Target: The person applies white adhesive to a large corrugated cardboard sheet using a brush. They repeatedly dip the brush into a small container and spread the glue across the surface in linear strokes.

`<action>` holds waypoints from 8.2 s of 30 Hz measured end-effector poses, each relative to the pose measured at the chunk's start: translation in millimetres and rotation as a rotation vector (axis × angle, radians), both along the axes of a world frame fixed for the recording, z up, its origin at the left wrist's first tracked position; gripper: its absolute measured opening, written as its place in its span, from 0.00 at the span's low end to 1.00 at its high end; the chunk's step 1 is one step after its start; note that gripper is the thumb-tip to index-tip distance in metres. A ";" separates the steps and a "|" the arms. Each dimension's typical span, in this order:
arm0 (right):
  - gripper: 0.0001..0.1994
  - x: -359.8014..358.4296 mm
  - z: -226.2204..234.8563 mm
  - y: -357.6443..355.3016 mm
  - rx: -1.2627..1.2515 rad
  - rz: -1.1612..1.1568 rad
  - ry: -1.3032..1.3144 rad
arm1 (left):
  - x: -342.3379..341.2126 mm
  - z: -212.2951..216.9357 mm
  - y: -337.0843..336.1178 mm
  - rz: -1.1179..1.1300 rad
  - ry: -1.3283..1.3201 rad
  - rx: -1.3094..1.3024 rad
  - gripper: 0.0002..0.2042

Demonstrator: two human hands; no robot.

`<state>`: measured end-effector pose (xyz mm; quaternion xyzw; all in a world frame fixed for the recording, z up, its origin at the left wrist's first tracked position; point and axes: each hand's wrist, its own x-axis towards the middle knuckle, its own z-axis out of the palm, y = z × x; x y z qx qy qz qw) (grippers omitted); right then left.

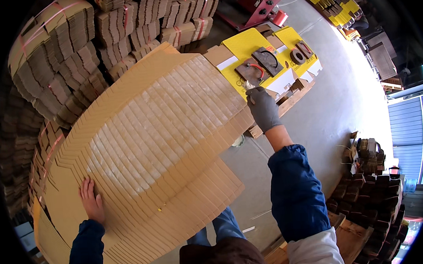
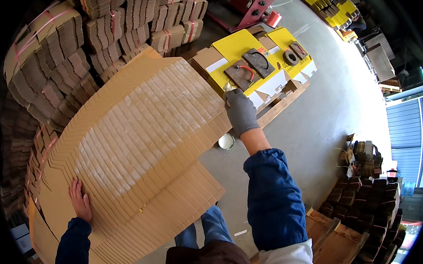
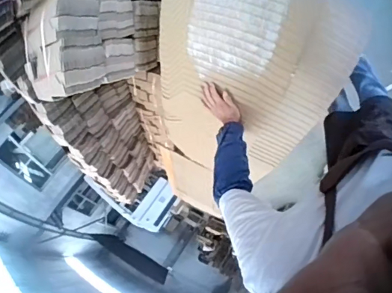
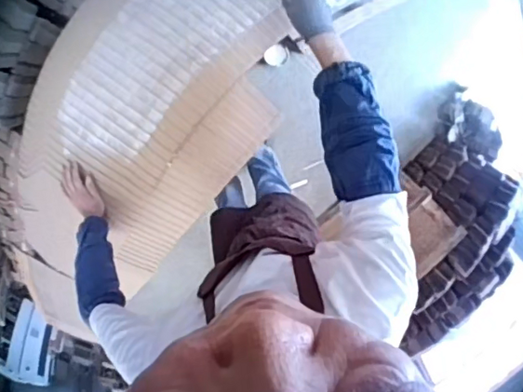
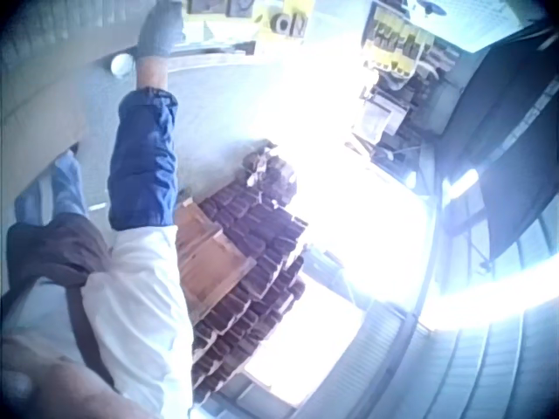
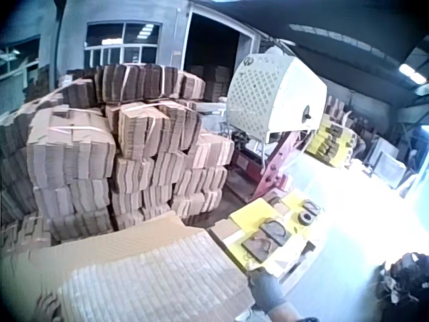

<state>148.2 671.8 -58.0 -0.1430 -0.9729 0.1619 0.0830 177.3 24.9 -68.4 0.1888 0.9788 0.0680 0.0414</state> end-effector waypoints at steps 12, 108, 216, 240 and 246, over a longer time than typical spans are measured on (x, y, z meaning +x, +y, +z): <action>0.07 -36.9 14.7 -106.2 0.042 0.438 0.160 | 3.9 5.4 -5.1 0.007 -0.016 -0.049 0.29; 0.13 246.4 26.0 -49.7 -2.066 -0.106 0.566 | 15.3 34.9 1.7 0.195 0.073 0.049 0.22; 0.09 -108.4 78.1 -606.3 -0.675 0.708 -0.144 | 76.4 11.9 -141.9 0.335 0.033 0.274 0.24; 0.05 -65.2 77.9 -596.3 -0.631 0.745 -0.070 | 76.7 11.1 -142.9 0.343 0.019 0.289 0.25; 0.03 -45.2 87.8 -589.5 -0.620 0.658 -0.121 | 76.8 10.4 -140.9 0.345 0.009 0.296 0.24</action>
